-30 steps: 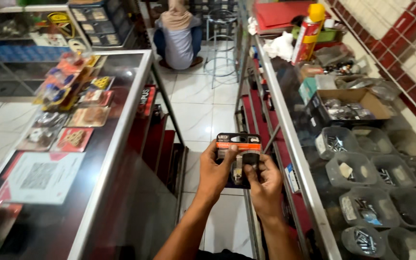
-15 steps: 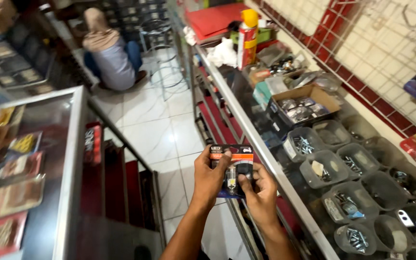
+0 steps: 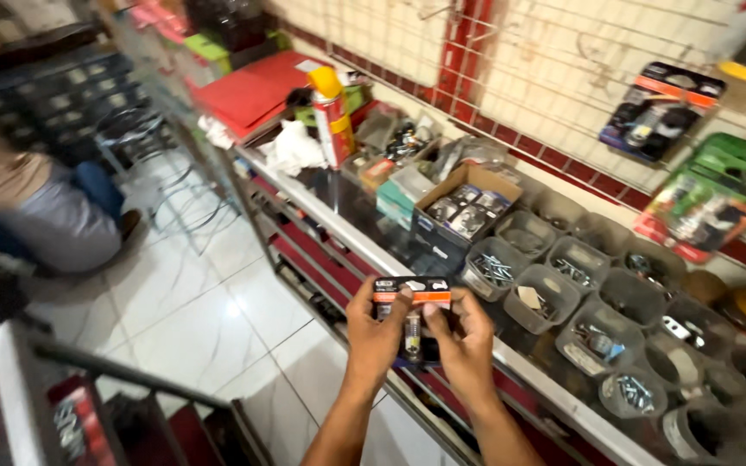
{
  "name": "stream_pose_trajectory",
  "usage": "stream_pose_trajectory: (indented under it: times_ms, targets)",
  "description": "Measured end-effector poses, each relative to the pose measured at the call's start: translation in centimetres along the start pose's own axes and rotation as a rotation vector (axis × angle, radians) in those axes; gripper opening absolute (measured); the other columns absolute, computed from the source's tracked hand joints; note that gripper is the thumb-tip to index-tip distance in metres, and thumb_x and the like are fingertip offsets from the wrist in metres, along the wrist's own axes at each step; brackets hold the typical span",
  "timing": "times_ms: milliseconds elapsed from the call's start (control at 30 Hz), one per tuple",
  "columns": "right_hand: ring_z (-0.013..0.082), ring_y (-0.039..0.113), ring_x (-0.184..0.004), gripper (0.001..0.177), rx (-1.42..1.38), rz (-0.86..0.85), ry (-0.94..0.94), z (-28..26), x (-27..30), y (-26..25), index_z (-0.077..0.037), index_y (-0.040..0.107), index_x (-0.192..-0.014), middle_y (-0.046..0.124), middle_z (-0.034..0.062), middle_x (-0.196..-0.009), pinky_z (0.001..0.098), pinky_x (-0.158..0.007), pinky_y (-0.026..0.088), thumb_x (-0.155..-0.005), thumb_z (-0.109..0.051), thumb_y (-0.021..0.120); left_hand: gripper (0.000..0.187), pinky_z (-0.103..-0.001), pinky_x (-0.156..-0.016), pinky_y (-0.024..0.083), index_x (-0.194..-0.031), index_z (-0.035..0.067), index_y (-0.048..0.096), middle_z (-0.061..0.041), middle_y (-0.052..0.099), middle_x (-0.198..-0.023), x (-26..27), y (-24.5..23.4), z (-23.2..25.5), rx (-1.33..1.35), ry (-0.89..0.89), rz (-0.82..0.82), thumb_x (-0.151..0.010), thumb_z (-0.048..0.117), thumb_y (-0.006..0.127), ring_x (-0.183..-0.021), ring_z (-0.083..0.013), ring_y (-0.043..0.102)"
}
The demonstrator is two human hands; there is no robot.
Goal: The person picks up packaged motorcycle parts, including LED bulbs and mechanical components, from a display counter and hangs them one by one onto a grid-wall rack.
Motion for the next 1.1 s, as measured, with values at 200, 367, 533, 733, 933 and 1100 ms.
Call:
stream_pose_trajectory:
  times_ms: [200,367,533,733,933,1100]
  targets:
    - [0.0077,0.065,-0.091,0.017,0.052,0.2,-0.142,-2.2,-1.2,-3.1,-0.001,0.065,-0.109,0.071,0.0027,-0.1,0.024,-0.083,0.051,-0.098,-0.012,0.07,0.014,-0.024,-0.067,0.053,-0.095,0.0,0.066,0.001,0.072,-0.079,-1.6,4.2,0.7,-0.039,0.074,-0.245,-0.093,0.013,0.071,-0.075,-0.005,0.064]
    - [0.0074,0.063,-0.088,0.016,0.056,0.352,-0.223,-5.1,-2.9,-6.7,-0.001,0.065,-0.108,0.071,0.002,-0.098,0.0229,-0.08,0.049,-0.099,-0.012,0.071,0.025,-0.026,-0.063,0.047,-0.093,-0.001,0.06,-0.002,0.058,-0.075,-3.9,8.9,3.1,-0.086,0.216,-0.358,-0.098,0.017,0.076,-0.076,-0.0037,0.05]
    - [0.0063,0.064,-0.088,0.019,0.182,0.482,-0.357,-10.4,-5.0,-10.5,-0.001,0.065,-0.112,0.073,0.0016,-0.1,0.0221,-0.08,0.051,-0.099,-0.012,0.072,0.023,-0.024,-0.062,0.045,-0.096,-0.003,0.068,-0.001,0.065,-0.08,-5.8,15.0,5.1,0.15,0.207,-0.53,-0.096,0.019,0.077,-0.073,-0.0032,0.054]
    - [0.0076,0.066,-0.096,0.019,0.094,0.557,-0.566,-16.6,-8.9,-14.8,-0.001,0.064,-0.118,0.071,0.0022,-0.107,0.0226,-0.086,0.052,-0.101,-0.004,0.071,0.023,-0.021,-0.058,0.044,-0.1,-0.003,0.071,0.002,0.067,-0.078,-9.2,23.0,7.9,0.181,0.306,-0.595,-0.093,0.018,0.078,-0.07,-0.001,0.054]
    - [0.0078,0.063,-0.098,0.021,0.33,0.622,-0.703,-21.1,-12.4,-17.4,0.003,0.066,-0.127,0.069,0.0037,-0.109,0.0218,-0.086,0.051,-0.107,-0.002,0.07,0.022,-0.022,-0.056,0.038,-0.102,-0.002,0.072,0.004,0.061,-0.075,-12.5,29.3,9.5,0.157,0.421,-0.56,-0.093,0.017,0.078,-0.066,-0.0019,0.046]
    - [0.0073,0.066,-0.098,0.025,0.28,0.672,-0.689,-20.9,-15.4,-19.1,0.003,0.064,-0.128,0.072,0.0054,-0.11,0.0208,-0.085,0.052,-0.104,-0.002,0.067,0.02,-0.022,-0.065,0.046,-0.104,-0.002,0.071,0.001,0.068,-0.082,-14.5,32.8,8.5,0.226,0.46,-0.597,-0.095,0.015,0.077,-0.074,-0.0028,0.053]
Point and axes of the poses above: each hand's wrist, its own x-axis away from the middle knuckle, its own y-axis out of the palm, z = x × y, the point moved 9 cm from there along -x, towards the middle knuckle
